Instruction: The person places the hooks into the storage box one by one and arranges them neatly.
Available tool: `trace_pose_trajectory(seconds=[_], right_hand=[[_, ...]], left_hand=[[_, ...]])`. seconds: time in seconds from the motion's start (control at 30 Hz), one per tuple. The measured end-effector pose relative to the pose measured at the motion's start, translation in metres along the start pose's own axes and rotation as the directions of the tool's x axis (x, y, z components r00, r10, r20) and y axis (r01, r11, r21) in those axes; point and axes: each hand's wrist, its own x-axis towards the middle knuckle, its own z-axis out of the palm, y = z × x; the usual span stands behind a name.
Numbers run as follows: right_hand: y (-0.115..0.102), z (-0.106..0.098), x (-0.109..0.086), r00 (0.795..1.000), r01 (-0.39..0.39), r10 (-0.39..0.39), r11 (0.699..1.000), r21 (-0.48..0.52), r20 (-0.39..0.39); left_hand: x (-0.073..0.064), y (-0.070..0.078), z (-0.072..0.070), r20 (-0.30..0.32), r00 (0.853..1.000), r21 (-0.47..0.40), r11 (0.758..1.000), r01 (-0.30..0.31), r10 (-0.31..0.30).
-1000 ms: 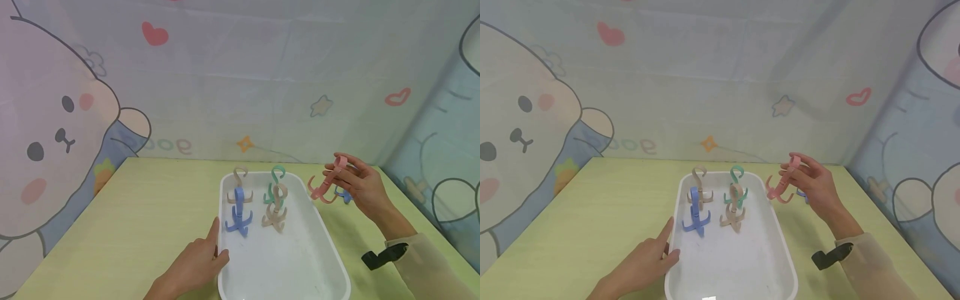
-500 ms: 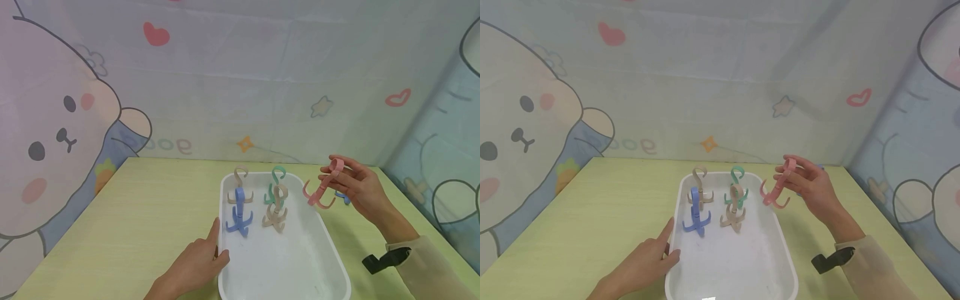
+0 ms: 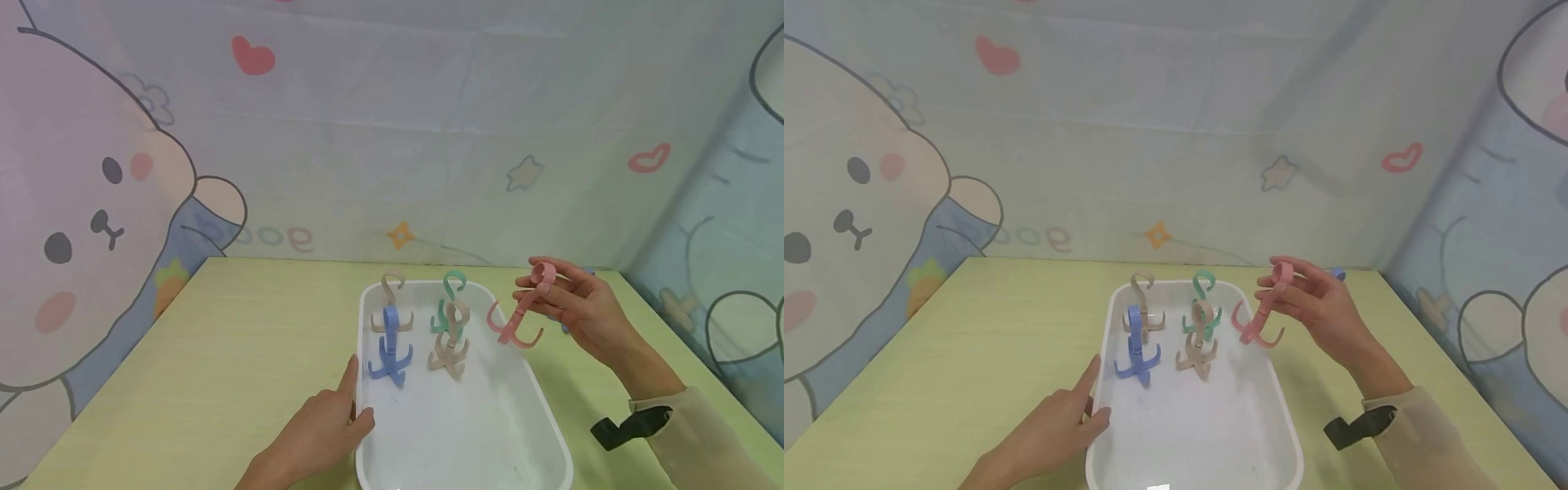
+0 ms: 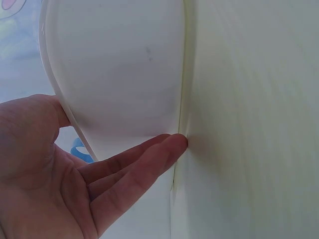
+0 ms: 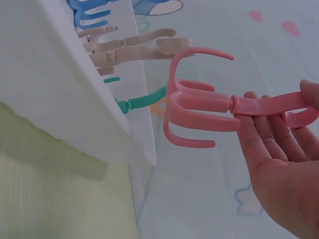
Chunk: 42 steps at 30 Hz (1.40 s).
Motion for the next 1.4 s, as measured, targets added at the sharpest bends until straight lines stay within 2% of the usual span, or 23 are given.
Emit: trace_pose_trajectory(seconds=[0.2, 0.43, 0.67, 1.0, 1.4], right_hand=[[0.0, 0.005, 0.002, 0.998, 0.001, -0.003, 0.999, 0.043, 0.063], [0.001, 0.013, 0.002, 0.997, 0.0, 0.003, 0.999, -0.037, 0.083], [0.001, 0.023, 0.003, 0.99, -0.009, 0.013, 0.999, -0.034, 0.142], [-0.001, 0.039, 0.003, 0.979, -0.038, 0.053, 0.996, -0.079, 0.194], [-0.003, 0.057, 0.005, 0.972, -0.051, 0.09, 0.983, -0.179, 0.219]], left_hand=[[0.0, 0.0, 0.0, 0.004, 1.0, -0.002, 1.0, 0.005, -0.005], [0.0, 0.001, 0.0, 0.008, 1.0, -0.013, 1.0, 0.008, -0.008], [-0.001, 0.001, -0.001, 0.003, 1.0, -0.013, 1.0, -0.006, 0.006], [-0.001, 0.001, -0.001, -0.006, 1.0, -0.004, 1.0, -0.014, 0.014], [-0.002, 0.0, -0.001, -0.009, 1.0, 0.002, 1.0, -0.013, 0.013]])
